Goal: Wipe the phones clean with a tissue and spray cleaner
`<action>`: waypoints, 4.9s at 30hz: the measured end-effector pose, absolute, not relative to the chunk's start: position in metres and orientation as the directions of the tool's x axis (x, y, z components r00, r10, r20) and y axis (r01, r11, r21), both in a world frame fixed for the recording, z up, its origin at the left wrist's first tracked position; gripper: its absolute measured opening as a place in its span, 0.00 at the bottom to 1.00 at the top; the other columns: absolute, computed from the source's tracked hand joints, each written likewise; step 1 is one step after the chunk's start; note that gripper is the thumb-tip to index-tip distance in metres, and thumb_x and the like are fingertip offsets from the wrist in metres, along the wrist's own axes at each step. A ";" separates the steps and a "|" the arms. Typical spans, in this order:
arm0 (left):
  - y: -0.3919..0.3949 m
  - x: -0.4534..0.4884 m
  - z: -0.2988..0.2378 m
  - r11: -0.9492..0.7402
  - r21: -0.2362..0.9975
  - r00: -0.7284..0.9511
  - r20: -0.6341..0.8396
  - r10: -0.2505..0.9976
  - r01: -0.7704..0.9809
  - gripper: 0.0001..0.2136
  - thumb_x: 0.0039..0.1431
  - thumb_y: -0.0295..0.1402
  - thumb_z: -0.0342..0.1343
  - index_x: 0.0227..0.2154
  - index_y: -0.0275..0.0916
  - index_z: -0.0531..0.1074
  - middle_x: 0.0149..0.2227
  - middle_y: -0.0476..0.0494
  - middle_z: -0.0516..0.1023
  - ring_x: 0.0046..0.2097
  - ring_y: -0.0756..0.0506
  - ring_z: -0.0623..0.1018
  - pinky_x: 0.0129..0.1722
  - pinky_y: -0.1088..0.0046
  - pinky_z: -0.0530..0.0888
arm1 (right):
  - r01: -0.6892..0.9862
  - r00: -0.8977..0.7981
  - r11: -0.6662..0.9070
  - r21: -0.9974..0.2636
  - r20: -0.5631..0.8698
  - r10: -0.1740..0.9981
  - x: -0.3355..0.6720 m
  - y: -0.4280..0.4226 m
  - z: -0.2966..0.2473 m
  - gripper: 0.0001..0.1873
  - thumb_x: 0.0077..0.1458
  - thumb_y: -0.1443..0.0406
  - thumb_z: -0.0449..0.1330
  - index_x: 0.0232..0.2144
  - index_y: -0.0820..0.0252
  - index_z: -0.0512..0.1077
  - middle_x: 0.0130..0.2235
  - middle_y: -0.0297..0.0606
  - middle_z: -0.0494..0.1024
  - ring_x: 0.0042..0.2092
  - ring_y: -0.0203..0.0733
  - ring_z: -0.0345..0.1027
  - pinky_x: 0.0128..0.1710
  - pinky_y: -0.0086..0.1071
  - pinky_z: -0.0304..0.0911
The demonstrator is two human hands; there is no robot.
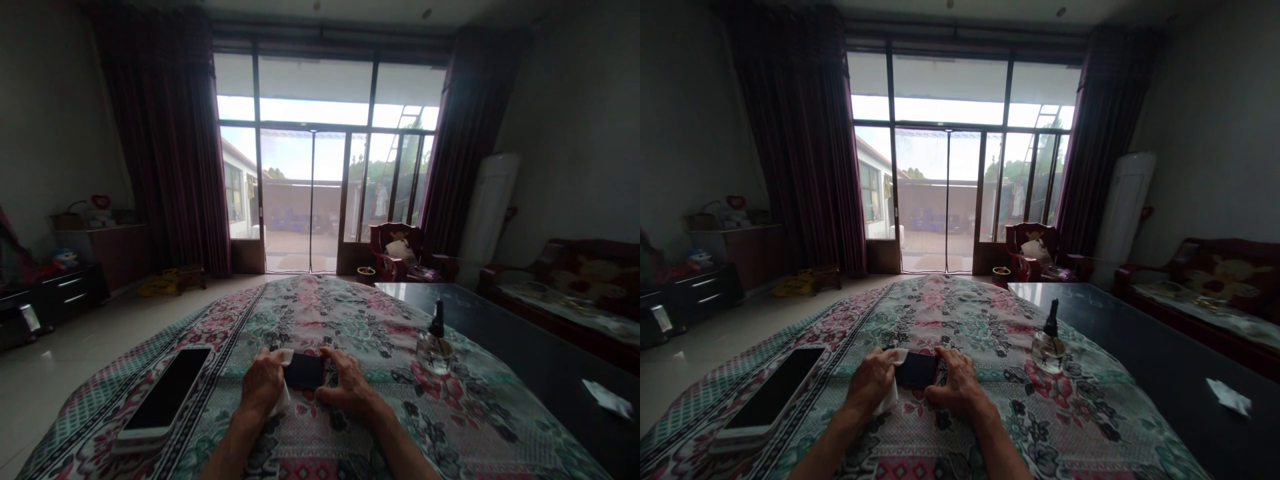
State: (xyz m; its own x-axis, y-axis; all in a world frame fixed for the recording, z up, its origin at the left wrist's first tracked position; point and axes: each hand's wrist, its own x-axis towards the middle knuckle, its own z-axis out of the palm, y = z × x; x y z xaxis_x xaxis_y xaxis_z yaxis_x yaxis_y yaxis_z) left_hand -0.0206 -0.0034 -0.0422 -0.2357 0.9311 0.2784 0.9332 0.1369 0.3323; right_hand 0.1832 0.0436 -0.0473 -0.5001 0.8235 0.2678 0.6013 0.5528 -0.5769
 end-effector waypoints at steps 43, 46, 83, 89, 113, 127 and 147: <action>-0.008 0.001 -0.035 0.096 0.128 -0.124 0.233 0.965 0.987 0.16 0.60 0.26 0.43 0.37 0.42 0.77 0.42 0.42 0.76 0.45 0.42 0.71 0.41 0.70 0.65 | 0.574 -0.477 0.534 -0.620 0.277 0.834 0.182 0.049 -0.051 0.43 0.34 0.61 0.67 0.56 0.56 0.62 0.54 0.40 0.70 0.56 0.52 0.60 0.57 0.41 0.48; -0.011 0.018 -0.031 0.025 0.106 -0.046 0.202 0.978 0.994 0.14 0.59 0.27 0.44 0.36 0.41 0.77 0.43 0.40 0.76 0.46 0.41 0.70 0.41 0.68 0.65 | 0.569 -0.481 0.549 -0.612 0.294 0.826 0.182 0.051 -0.054 0.43 0.33 0.61 0.67 0.56 0.56 0.62 0.53 0.39 0.70 0.56 0.51 0.60 0.57 0.41 0.48; -0.013 0.023 -0.030 0.011 0.115 -0.035 0.215 0.976 0.993 0.13 0.60 0.28 0.46 0.37 0.42 0.77 0.45 0.42 0.76 0.46 0.40 0.70 0.42 0.67 0.64 | 0.595 -0.486 0.552 -0.584 0.286 0.826 0.181 0.052 -0.053 0.43 0.34 0.62 0.67 0.56 0.58 0.63 0.53 0.41 0.70 0.56 0.53 0.60 0.57 0.42 0.49; -0.015 0.032 -0.030 -0.110 0.113 0.084 0.214 0.973 0.987 0.13 0.59 0.29 0.48 0.40 0.45 0.76 0.46 0.44 0.75 0.46 0.40 0.70 0.41 0.67 0.65 | 0.615 -0.482 0.569 -0.546 0.312 0.819 0.181 0.056 -0.058 0.42 0.34 0.60 0.67 0.55 0.59 0.64 0.58 0.44 0.64 0.58 0.53 0.57 0.57 0.42 0.49; -0.009 0.021 -0.036 -0.172 0.127 0.135 0.256 0.957 0.977 0.18 0.59 0.31 0.47 0.50 0.53 0.70 0.51 0.47 0.72 0.48 0.40 0.68 0.44 0.66 0.64 | 0.634 -0.500 0.576 -0.517 0.293 0.815 0.179 0.057 -0.059 0.39 0.34 0.55 0.68 0.51 0.61 0.69 0.57 0.45 0.66 0.59 0.54 0.56 0.59 0.43 0.47; 0.015 0.030 -0.032 -0.164 0.077 0.144 0.216 0.966 0.984 0.16 0.57 0.31 0.49 0.47 0.53 0.72 0.50 0.46 0.74 0.49 0.38 0.69 0.44 0.64 0.66 | 0.651 -0.430 0.505 -0.566 0.273 0.861 0.176 0.061 -0.063 0.41 0.32 0.56 0.68 0.51 0.64 0.67 0.57 0.48 0.64 0.58 0.56 0.56 0.59 0.42 0.48; -0.008 0.002 -0.023 -0.430 0.077 0.410 0.191 0.892 0.900 0.13 0.61 0.33 0.47 0.44 0.53 0.73 0.49 0.50 0.74 0.43 0.42 0.70 0.45 0.68 0.65 | 0.619 -0.481 0.517 -0.591 0.235 0.845 0.181 0.056 -0.053 0.42 0.34 0.56 0.67 0.54 0.61 0.65 0.58 0.46 0.63 0.60 0.54 0.54 0.60 0.41 0.47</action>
